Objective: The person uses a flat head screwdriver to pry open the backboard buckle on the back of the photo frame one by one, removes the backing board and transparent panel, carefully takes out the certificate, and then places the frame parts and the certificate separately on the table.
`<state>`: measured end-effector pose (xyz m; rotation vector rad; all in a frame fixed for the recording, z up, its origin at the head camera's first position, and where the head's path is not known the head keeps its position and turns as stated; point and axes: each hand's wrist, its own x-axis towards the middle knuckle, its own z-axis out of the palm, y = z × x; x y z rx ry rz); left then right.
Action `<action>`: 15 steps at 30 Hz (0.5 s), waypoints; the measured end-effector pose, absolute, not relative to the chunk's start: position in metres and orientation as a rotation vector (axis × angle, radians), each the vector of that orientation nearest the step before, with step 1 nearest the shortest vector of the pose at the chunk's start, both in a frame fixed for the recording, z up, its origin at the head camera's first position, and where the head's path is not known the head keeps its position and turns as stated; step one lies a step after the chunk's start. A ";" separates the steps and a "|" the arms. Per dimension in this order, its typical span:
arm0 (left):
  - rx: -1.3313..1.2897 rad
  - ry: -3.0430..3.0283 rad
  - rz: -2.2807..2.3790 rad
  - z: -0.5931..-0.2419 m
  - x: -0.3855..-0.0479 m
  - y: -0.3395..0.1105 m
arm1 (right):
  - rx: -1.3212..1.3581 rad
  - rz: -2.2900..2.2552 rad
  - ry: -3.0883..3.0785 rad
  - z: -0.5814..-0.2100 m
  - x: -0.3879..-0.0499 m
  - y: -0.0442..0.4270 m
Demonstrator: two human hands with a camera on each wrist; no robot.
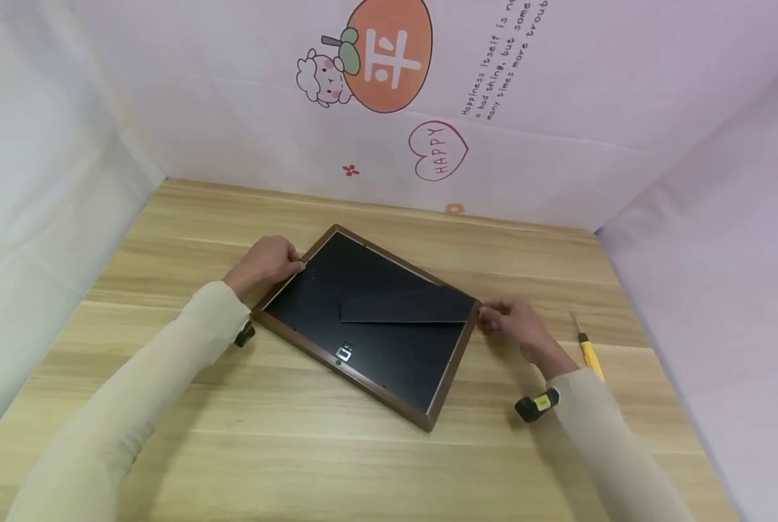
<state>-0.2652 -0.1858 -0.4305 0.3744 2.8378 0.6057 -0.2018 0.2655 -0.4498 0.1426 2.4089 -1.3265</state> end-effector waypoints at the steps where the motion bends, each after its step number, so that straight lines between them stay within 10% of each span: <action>1: 0.373 2.840 0.607 -0.431 -0.266 -0.185 | 0.146 -1.345 2.420 -0.451 -0.197 0.262; 15: 0.353 2.850 0.575 -0.436 -0.267 -0.184 | 0.217 -1.378 2.572 -0.456 -0.172 0.226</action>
